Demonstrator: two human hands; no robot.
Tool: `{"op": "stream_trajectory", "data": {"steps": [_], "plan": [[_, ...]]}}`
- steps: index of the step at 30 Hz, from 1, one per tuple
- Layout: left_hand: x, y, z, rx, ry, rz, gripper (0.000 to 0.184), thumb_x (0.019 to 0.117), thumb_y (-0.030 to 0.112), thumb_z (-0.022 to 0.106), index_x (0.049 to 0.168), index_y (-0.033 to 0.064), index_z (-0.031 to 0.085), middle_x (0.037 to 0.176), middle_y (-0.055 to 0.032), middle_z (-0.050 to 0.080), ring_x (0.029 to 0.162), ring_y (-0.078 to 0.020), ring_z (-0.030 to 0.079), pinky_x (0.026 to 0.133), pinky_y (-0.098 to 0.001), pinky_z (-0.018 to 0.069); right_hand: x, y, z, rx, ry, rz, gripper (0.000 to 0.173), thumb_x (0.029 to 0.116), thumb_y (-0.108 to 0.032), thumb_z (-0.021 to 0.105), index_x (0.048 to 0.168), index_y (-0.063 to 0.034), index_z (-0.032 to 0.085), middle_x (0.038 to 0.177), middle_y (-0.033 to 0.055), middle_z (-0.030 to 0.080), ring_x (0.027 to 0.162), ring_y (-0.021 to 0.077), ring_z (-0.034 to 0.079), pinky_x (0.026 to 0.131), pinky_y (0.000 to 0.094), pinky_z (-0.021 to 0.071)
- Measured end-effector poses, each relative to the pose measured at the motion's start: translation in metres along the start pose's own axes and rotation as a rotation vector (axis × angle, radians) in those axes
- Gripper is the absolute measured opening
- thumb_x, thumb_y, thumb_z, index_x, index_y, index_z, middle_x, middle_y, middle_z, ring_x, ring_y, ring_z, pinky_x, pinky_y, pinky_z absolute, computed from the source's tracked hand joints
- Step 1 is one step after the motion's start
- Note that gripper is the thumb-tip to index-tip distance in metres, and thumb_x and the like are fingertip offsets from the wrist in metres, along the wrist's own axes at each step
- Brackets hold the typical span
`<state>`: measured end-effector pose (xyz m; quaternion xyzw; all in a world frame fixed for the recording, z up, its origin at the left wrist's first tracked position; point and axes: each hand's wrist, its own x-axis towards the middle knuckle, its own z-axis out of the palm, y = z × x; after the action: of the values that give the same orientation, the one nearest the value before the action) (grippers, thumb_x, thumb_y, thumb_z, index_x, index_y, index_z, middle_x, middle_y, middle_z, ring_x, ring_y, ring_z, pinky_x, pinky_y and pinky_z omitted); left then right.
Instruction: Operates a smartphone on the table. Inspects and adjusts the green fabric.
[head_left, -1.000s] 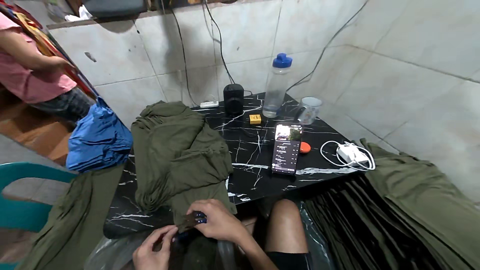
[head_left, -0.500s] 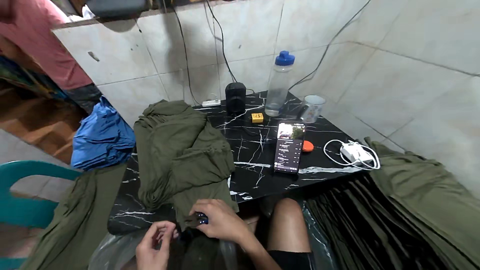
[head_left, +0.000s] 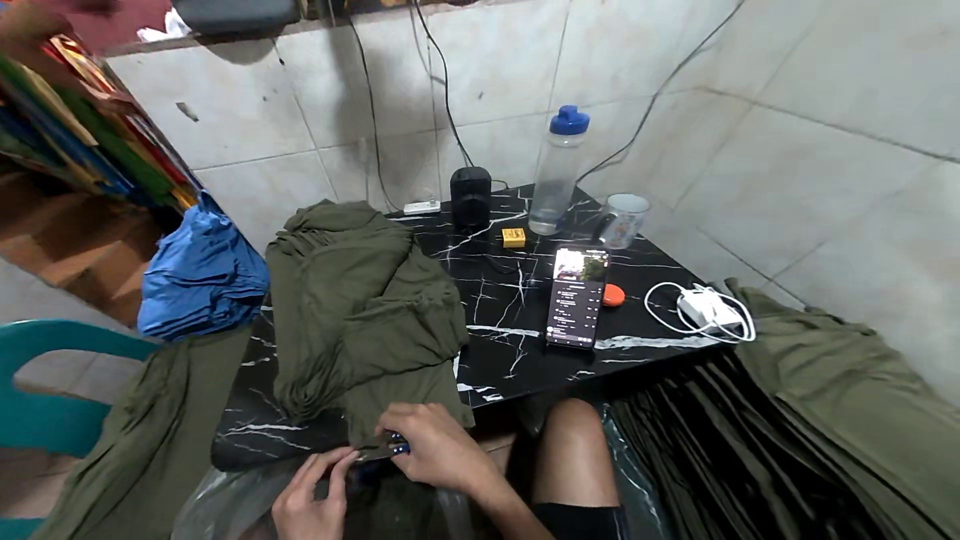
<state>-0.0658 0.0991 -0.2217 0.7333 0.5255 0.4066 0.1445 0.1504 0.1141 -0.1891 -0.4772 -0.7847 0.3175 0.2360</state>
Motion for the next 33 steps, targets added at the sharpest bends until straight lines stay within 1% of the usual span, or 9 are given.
{"op": "stream_trajectory", "data": {"steps": [6, 9, 17, 22, 26, 28, 30, 32, 33], "plan": [[0.002, -0.004, -0.005, 0.076, -0.031, 0.055, 0.014, 0.0965, 0.014, 0.065, 0.095, 0.0033, 0.075, 0.090, -0.0079, 0.073, 0.085, -0.0126, 0.070, 0.081, -0.0281, 0.0581, -0.001, 0.000, 0.003, -0.042, -0.028, -0.032, 0.046, 0.0980, -0.051, 0.062, 0.116, -0.0098, 0.069, 0.110, 0.0103, 0.067, 0.095, 0.0271, 0.067, 0.079, 0.0513, 0.0537], [0.003, -0.003, -0.011, 0.101, -0.033, 0.053, 0.016, 0.0984, 0.012, 0.061, 0.097, 0.0008, 0.072, 0.091, -0.0100, 0.072, 0.087, -0.0157, 0.070, 0.082, -0.0310, 0.0576, -0.001, -0.001, 0.006, -0.064, -0.014, -0.035, 0.046, 0.1008, -0.050, 0.059, 0.115, -0.0076, 0.069, 0.107, 0.0114, 0.067, 0.091, 0.0283, 0.067, 0.077, 0.0509, 0.0536], [0.002, 0.009, -0.010, 0.098, -0.003, 0.124, 0.017, 0.0986, 0.015, 0.062, 0.095, 0.0013, 0.072, 0.093, -0.0100, 0.068, 0.090, -0.0131, 0.067, 0.084, -0.0245, 0.0558, 0.004, -0.011, 0.023, -0.200, 0.071, -0.073, 0.041, 0.1061, -0.042, 0.052, 0.113, -0.0037, 0.064, 0.096, 0.0159, 0.068, 0.080, 0.0341, 0.069, 0.069, 0.0517, 0.0560], [0.000, 0.009, -0.009, 0.080, 0.024, 0.168, 0.018, 0.0983, 0.017, 0.063, 0.093, 0.0019, 0.072, 0.092, -0.0097, 0.068, 0.090, -0.0121, 0.066, 0.085, -0.0213, 0.0545, 0.005, -0.011, 0.027, -0.219, 0.081, -0.119, 0.036, 0.1081, -0.037, 0.049, 0.111, -0.0045, 0.065, 0.088, 0.0153, 0.068, 0.076, 0.0345, 0.069, 0.066, 0.0513, 0.0560], [-0.001, 0.011, -0.012, -0.092, 0.055, 0.168, 0.014, 0.0963, 0.014, 0.066, 0.091, 0.0013, 0.071, 0.093, -0.0069, 0.067, 0.092, -0.0054, 0.065, 0.085, -0.0169, 0.0546, 0.004, -0.005, 0.030, -0.251, 0.213, -0.118, 0.042, 0.1096, -0.041, 0.043, 0.102, -0.0066, 0.066, 0.079, 0.0115, 0.066, 0.068, 0.0304, 0.068, 0.060, 0.0474, 0.0557], [-0.002, 0.011, -0.022, -0.112, -0.049, 0.110, 0.011, 0.0938, 0.014, 0.071, 0.091, 0.0036, 0.075, 0.091, -0.0045, 0.070, 0.089, -0.0053, 0.066, 0.083, -0.0193, 0.0563, 0.003, -0.005, 0.026, -0.230, 0.228, -0.096, 0.041, 0.1072, -0.044, 0.049, 0.106, -0.0062, 0.067, 0.082, 0.0111, 0.067, 0.070, 0.0294, 0.068, 0.062, 0.0474, 0.0563], [0.000, 0.005, -0.037, -0.094, -0.362, 0.006, 0.012, 0.0910, 0.013, 0.075, 0.098, 0.0046, 0.078, 0.096, -0.0067, 0.074, 0.088, -0.0123, 0.071, 0.085, -0.0309, 0.0594, 0.000, -0.006, 0.018, -0.234, 0.168, -0.057, 0.041, 0.1014, -0.046, 0.060, 0.113, -0.0076, 0.066, 0.095, 0.0133, 0.067, 0.073, 0.0300, 0.067, 0.063, 0.0481, 0.0560], [0.006, 0.000, -0.046, -0.089, -0.614, -0.072, 0.028, 0.0894, 0.006, 0.075, 0.117, 0.0030, 0.074, 0.109, -0.0112, 0.074, 0.095, -0.0199, 0.073, 0.091, -0.0400, 0.0592, -0.001, -0.009, 0.007, -0.221, 0.061, 0.010, 0.041, 0.0949, -0.036, 0.071, 0.127, -0.0118, 0.063, 0.118, 0.0170, 0.063, 0.078, 0.0325, 0.067, 0.067, 0.0508, 0.0567], [0.006, -0.002, -0.046, -0.109, -0.581, -0.094, 0.029, 0.0897, 0.003, 0.074, 0.119, 0.0030, 0.073, 0.109, -0.0099, 0.075, 0.093, -0.0177, 0.073, 0.089, -0.0378, 0.0604, -0.001, -0.009, 0.004, -0.203, 0.038, 0.028, 0.039, 0.0934, -0.026, 0.071, 0.129, -0.0133, 0.064, 0.124, 0.0170, 0.061, 0.081, 0.0329, 0.068, 0.069, 0.0514, 0.0570]]}}
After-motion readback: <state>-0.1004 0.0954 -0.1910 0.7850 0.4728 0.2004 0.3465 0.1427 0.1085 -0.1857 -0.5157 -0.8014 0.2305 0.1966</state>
